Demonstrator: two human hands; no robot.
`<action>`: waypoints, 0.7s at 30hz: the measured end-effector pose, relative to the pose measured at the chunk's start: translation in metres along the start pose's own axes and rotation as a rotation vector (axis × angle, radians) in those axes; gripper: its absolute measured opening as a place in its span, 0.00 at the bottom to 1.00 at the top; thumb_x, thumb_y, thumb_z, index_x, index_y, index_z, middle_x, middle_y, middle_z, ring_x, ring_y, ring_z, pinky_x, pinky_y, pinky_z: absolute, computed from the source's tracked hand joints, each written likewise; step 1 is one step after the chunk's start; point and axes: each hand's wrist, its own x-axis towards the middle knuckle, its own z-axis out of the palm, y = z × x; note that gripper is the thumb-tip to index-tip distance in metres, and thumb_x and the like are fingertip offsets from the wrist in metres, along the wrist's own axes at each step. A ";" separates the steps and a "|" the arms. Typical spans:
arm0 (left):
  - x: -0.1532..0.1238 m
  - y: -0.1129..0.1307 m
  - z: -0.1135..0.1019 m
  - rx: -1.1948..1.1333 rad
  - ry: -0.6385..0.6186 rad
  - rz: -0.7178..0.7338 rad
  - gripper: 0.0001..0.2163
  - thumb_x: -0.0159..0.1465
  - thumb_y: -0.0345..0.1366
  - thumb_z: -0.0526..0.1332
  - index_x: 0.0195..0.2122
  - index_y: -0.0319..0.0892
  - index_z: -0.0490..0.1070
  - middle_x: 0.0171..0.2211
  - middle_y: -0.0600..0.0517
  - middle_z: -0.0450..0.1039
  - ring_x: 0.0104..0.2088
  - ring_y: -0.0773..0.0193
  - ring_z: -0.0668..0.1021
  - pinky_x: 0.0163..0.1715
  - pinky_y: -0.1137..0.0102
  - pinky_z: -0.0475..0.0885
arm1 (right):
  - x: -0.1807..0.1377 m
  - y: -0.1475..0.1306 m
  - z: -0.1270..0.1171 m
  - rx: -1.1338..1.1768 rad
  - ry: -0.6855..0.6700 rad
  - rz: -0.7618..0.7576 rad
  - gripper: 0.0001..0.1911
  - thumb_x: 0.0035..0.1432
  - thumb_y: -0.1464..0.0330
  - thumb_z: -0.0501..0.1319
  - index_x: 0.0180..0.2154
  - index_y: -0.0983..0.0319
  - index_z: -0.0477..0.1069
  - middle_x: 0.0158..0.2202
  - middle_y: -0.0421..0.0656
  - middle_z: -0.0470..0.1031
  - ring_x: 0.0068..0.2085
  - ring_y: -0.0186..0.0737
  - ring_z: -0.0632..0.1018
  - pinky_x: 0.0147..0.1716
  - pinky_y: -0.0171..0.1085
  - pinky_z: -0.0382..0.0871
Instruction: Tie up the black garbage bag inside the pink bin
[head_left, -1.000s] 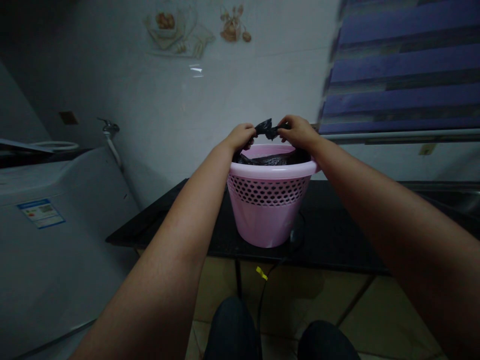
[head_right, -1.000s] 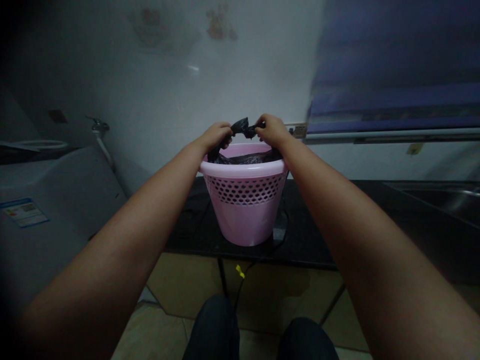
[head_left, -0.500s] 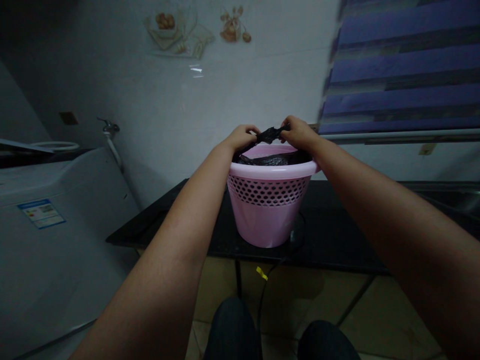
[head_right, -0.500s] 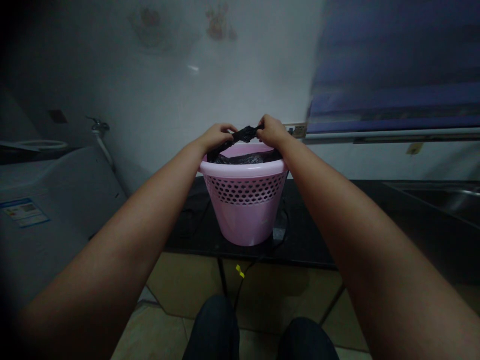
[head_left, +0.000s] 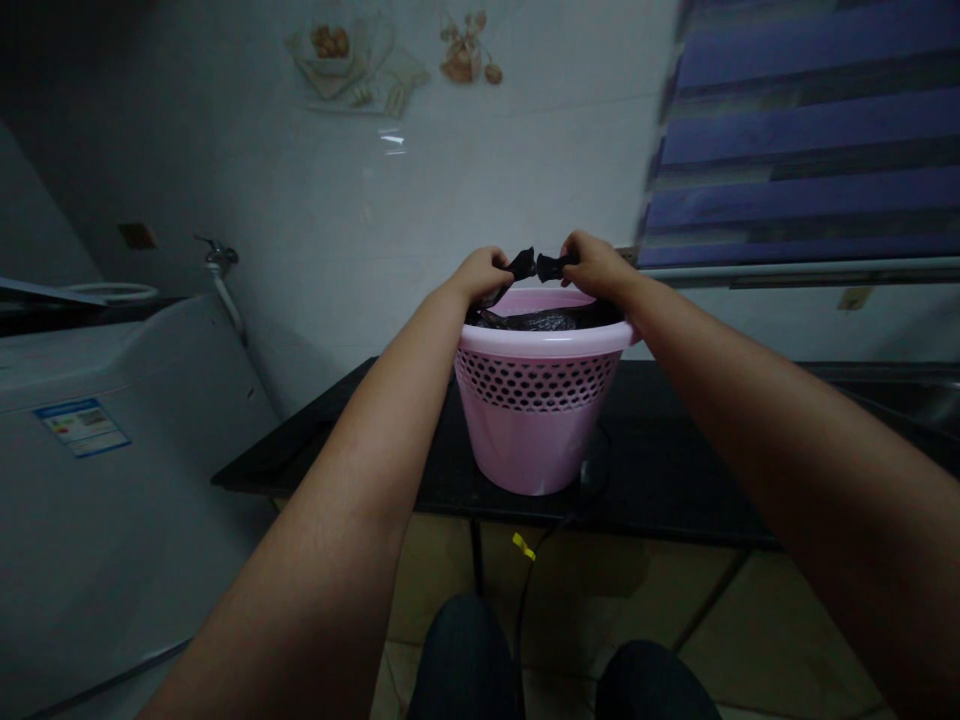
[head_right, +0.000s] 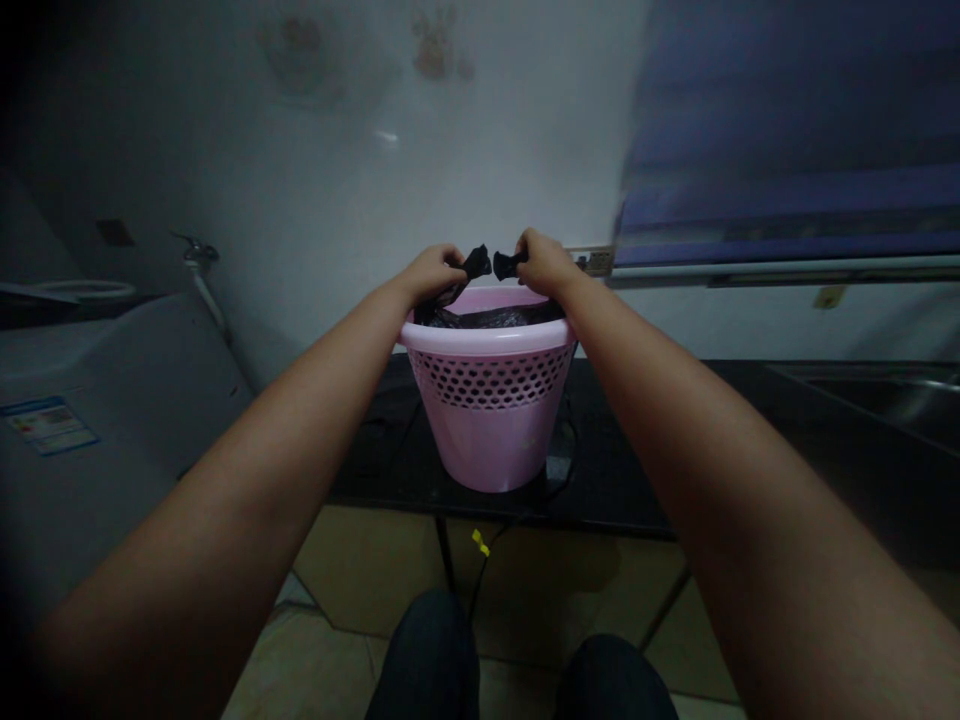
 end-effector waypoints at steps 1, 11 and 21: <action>0.001 0.000 0.000 0.013 0.022 0.017 0.06 0.48 0.23 0.58 0.26 0.39 0.64 0.26 0.52 0.68 0.33 0.65 0.71 0.38 0.68 0.66 | 0.000 0.001 0.000 0.017 0.007 -0.003 0.19 0.47 0.80 0.54 0.42 0.64 0.67 0.33 0.45 0.74 0.34 0.39 0.73 0.35 0.37 0.65; 0.008 -0.007 0.002 -0.028 0.056 0.065 0.06 0.50 0.24 0.56 0.28 0.39 0.67 0.29 0.49 0.71 0.36 0.63 0.73 0.41 0.67 0.65 | 0.003 -0.001 0.000 -0.102 -0.050 -0.058 0.17 0.54 0.78 0.49 0.41 0.68 0.72 0.42 0.52 0.74 0.43 0.45 0.74 0.42 0.40 0.64; 0.014 -0.011 0.004 -0.066 0.102 0.060 0.06 0.55 0.27 0.50 0.31 0.39 0.66 0.34 0.47 0.70 0.40 0.61 0.71 0.41 0.66 0.65 | -0.008 -0.011 -0.004 -0.004 -0.150 -0.006 0.16 0.54 0.70 0.54 0.44 0.71 0.69 0.42 0.54 0.73 0.42 0.48 0.73 0.40 0.40 0.65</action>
